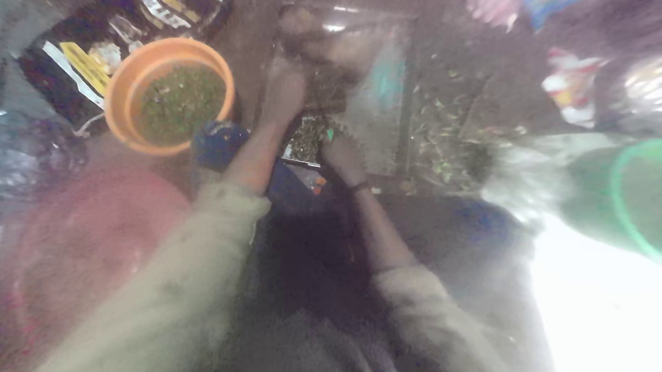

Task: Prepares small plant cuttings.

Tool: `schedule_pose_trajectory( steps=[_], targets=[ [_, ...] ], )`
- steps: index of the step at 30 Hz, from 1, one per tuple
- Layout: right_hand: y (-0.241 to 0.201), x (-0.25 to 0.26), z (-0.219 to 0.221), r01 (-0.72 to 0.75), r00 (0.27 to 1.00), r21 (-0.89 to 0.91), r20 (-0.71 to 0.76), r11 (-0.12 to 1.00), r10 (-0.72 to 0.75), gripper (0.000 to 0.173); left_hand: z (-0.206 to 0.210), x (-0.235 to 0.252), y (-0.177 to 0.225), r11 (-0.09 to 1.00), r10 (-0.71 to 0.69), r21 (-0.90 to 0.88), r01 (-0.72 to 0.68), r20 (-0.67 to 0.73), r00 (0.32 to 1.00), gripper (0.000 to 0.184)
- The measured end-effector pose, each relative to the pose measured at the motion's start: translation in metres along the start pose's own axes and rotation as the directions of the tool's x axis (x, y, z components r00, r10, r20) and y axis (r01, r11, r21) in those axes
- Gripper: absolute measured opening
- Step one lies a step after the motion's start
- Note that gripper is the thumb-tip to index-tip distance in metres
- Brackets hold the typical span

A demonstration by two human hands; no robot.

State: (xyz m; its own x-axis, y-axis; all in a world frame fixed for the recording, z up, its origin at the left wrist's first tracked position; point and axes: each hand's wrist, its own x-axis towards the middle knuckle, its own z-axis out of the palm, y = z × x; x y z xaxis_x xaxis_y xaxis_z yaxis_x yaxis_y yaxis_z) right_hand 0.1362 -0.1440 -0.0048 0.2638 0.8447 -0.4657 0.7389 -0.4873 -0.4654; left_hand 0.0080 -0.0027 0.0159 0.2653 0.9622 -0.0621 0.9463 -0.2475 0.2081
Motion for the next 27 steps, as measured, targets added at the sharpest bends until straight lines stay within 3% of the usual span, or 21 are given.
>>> schedule_pose_trajectory(
  steps=[5, 27],
  targets=[
    [0.004, 0.001, 0.003, 0.003, 1.0, 0.026, -0.001, 1.0, -0.003, 0.055, -0.004, -0.006, 0.006, 0.992, -0.123, 0.023, 0.122, 0.039, 0.992, 0.036],
    [0.0, 0.006, 0.003, 0.06, 0.998, -0.048, 0.029, 0.997, -0.058, 0.053, 0.011, 0.0, 0.003, 0.996, -0.066, 0.057, 0.064, 0.021, 0.998, 0.023]
  ],
)
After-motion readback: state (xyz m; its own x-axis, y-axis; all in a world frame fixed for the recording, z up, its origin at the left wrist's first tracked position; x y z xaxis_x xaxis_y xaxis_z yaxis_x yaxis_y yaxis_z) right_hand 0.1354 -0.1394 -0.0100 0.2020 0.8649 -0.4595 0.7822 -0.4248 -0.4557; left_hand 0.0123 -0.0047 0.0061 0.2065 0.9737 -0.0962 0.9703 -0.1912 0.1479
